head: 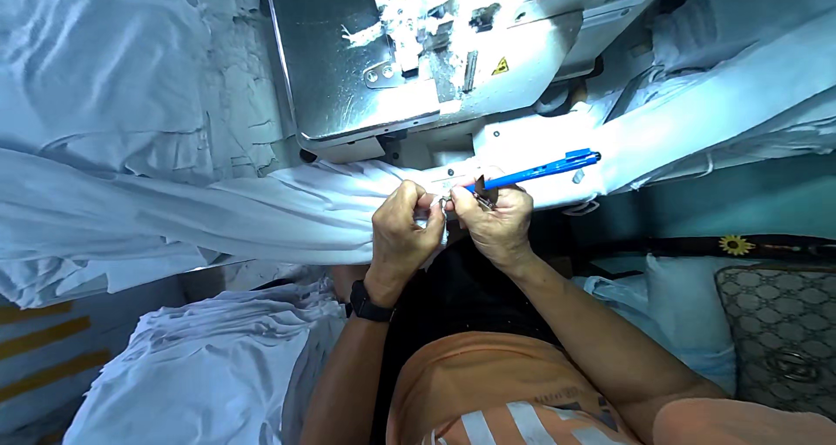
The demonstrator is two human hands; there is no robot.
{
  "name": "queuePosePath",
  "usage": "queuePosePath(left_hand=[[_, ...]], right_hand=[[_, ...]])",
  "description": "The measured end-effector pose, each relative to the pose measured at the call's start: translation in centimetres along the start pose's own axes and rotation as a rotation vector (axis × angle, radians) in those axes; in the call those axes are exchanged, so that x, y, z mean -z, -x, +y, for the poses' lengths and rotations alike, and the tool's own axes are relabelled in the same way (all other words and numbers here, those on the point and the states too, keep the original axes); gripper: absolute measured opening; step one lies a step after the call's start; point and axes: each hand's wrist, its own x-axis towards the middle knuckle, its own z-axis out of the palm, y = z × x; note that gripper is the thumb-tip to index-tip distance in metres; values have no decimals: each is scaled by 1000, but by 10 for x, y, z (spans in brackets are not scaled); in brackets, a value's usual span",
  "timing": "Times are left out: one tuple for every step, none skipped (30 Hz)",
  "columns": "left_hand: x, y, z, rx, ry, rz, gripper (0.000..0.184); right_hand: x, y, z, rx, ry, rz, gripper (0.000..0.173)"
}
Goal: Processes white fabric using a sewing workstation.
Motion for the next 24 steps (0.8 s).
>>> queuePosePath(left_hand=[[0,0,0,-1,1,2,18],[0,0,0,1,1,3,18],[0,0,0,3,2,5,18],[0,0,0,4,1,7,18],[0,-1,1,4,0,8,17],[0,-1,1,6,-2,8,17],[0,-1,1,7,-2,7,18],[0,-1,1,8,-2,7,18],[0,-1,1,8,0,8,18],[0,-1,1,8,0,8,18],[0,-1,1,9,0,8,18],[0,0,0,8,0,8,18],[0,0,0,5,1,7,18],[0,-1,0,4,2,5,18],[0,-1,0,4,3,5,18],[0,-1,1,6,4,5,18],[0,-1,0,8,5,5,17],[0,-1,0,8,5,2,16],[1,-1,-1,8,6,-5,15],[2,-1,-1,10,9,-19,15],[3,-2,-1,14,15,-39,14],[4,-2,-1,22,21,-60,14],[5,-3,-1,25,24,-72,15],[6,-3,-2,23,23,-73,16]], right_hand=[[-1,0,0,1,4,6,7],[-2,-1,-1,-2,6,15,7],[-3,-1,-1,-5,8,29,7],[-5,-1,-2,-10,9,35,7],[-5,-2,-2,-13,7,36,7],[-5,-2,-2,-15,4,33,7],[-4,-1,-2,-15,4,22,7],[-2,-1,-2,-13,4,4,6],[-2,-1,-1,-8,4,-6,6],[-2,0,0,-2,6,-8,6],[-2,0,0,1,12,-7,6],[-2,0,0,2,16,-5,6],[-3,0,0,1,20,2,6],[-3,0,0,-4,30,15,6],[-2,0,-1,-20,41,34,7],[-1,-1,-2,-51,36,55,8],[0,-3,-4,-90,9,71,8],[2,-5,-7,-134,-27,75,8],[4,-6,-11,-175,-58,70,9],[6,-8,-13,-206,-81,64,9],[9,-8,-16,-224,-85,54,8],[11,-9,-18,-229,-70,44,8],[13,-9,-19,-224,-59,39,8],[12,-8,-20,-209,-49,32,8]])
